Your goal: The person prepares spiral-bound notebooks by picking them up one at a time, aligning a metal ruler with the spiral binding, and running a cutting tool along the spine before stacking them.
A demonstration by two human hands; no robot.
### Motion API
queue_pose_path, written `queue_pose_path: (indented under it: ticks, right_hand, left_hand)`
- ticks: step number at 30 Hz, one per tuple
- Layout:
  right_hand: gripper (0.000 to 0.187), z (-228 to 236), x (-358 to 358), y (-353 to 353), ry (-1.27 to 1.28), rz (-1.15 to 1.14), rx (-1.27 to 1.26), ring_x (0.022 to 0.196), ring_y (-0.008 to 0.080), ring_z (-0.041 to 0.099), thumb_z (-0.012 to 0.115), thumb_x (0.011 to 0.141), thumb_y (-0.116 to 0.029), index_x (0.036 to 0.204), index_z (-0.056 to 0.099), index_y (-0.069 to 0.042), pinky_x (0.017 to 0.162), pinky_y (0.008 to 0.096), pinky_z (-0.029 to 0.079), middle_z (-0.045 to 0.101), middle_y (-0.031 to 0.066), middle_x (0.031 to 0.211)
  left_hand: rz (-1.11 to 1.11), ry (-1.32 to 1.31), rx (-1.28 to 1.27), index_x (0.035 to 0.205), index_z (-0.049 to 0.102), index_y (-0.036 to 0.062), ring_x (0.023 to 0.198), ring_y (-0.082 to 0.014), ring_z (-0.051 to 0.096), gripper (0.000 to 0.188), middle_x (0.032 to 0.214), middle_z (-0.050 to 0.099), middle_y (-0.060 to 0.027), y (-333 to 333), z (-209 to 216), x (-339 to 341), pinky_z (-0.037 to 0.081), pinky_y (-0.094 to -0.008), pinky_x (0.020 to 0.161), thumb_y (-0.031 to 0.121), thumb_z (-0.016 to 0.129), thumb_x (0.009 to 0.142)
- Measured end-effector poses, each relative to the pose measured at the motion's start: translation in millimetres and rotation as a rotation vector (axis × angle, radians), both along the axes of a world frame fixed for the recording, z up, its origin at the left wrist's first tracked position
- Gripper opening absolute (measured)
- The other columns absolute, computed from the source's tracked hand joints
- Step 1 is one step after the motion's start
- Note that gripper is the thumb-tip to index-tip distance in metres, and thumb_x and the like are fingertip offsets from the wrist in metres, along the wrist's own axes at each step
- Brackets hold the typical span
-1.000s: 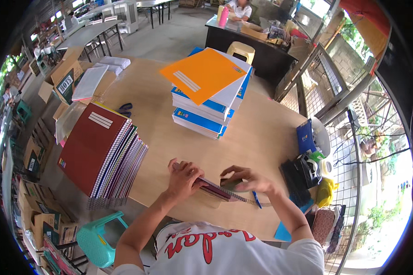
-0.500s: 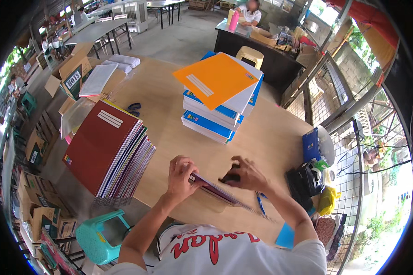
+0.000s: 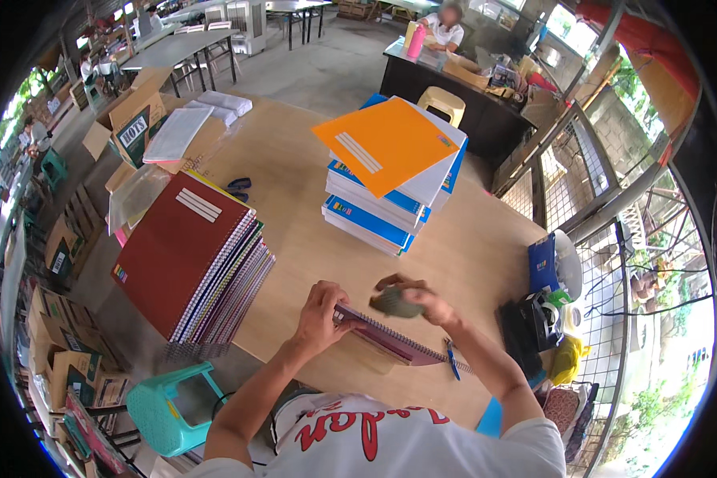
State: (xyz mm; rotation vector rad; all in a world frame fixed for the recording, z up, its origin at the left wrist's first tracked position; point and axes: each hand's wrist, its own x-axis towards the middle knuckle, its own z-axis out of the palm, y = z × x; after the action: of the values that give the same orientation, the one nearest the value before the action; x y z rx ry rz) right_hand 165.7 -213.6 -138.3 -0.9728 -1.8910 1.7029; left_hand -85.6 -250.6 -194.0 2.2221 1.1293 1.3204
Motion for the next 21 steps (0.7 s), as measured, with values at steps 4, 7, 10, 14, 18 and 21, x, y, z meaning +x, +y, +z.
queue_pose_path:
  ticks: [4,7,10,14,18,21]
  right_hand:
    - [0.046,-18.7,-0.4,9.7,-0.114,0.033,0.241,0.122,0.0291,0.054,0.067,0.089,-0.042,0.111,0.073,-0.003,0.100,0.0406,0.046,0.054,0.0161,0.135]
    - [0.039,-14.5,-7.1,13.0,0.116,-0.115,-0.104,0.121,0.0309,0.052,0.069,0.090,-0.040,0.110,0.075,-0.007,0.098,0.0437,0.048,0.060,0.0191,0.127]
    - [0.050,-9.7,-20.8,12.6,-0.522,0.089,0.524,0.122,0.0304,0.052,0.071,0.085,-0.047,0.111,0.074,-0.005,0.101,0.0406,0.044,0.055,0.0164,0.132]
    - [0.040,-2.9,-21.6,13.0,0.134,0.146,0.072,0.122,0.0287,0.051,0.069,0.090,-0.042,0.112,0.075,-0.010,0.098,0.0432,0.047,0.055,0.0146,0.131]
    - [0.039,-10.6,-33.5,22.6,-0.426,0.035,0.470,0.120,0.0264,0.054,0.069,0.090,-0.040,0.113,0.075,-0.009,0.098,0.0386,0.046,0.051,0.0137,0.133]
    - [0.038,-2.7,-38.4,22.8,-0.010,0.132,0.223,0.116,0.0266,0.057,0.072,0.088,-0.038,0.113,0.075,-0.010,0.095,0.0382,0.048,0.055,0.0141,0.127]
  left_hand:
    - [-0.012,-0.064,-0.015,0.106,0.047,0.0052,0.093,-0.0337,0.055,0.068,0.100,0.053,-0.0128,0.2,3.8,2.9,0.048,-0.0464,0.079,0.027,0.093,0.061]
    - [-0.022,-0.120,-0.145,0.110,0.047,0.0052,0.095,-0.0345,0.055,0.071,0.103,0.053,-0.0143,-1.3,-4.0,-1.5,0.049,-0.0435,0.079,0.026,0.094,0.060]
    - [0.050,-0.224,-0.031,0.110,0.051,0.0031,0.096,-0.0305,0.059,0.062,0.102,0.056,-0.0124,4.3,8.6,-6.0,0.052,-0.0385,0.082,0.018,0.091,0.066]
    - [-0.131,-0.284,-0.430,0.102,0.057,0.0000,0.097,-0.0179,0.066,0.030,0.095,0.064,-0.0075,7.7,1.1,-53.8,0.054,-0.0324,0.089,-0.005,0.076,0.079]
    - [-0.211,-0.415,-0.530,0.102,0.056,0.0004,0.100,-0.0161,0.065,0.028,0.096,0.064,-0.0077,17.0,-23.1,-53.7,0.055,-0.0303,0.091,-0.007,0.074,0.081]
    - [-0.207,-0.499,-0.586,0.105,0.054,0.0010,0.099,-0.0149,0.064,0.032,0.096,0.062,-0.0067,13.7,-25.2,-47.6,0.055,-0.0293,0.093,-0.008,0.073,0.082]
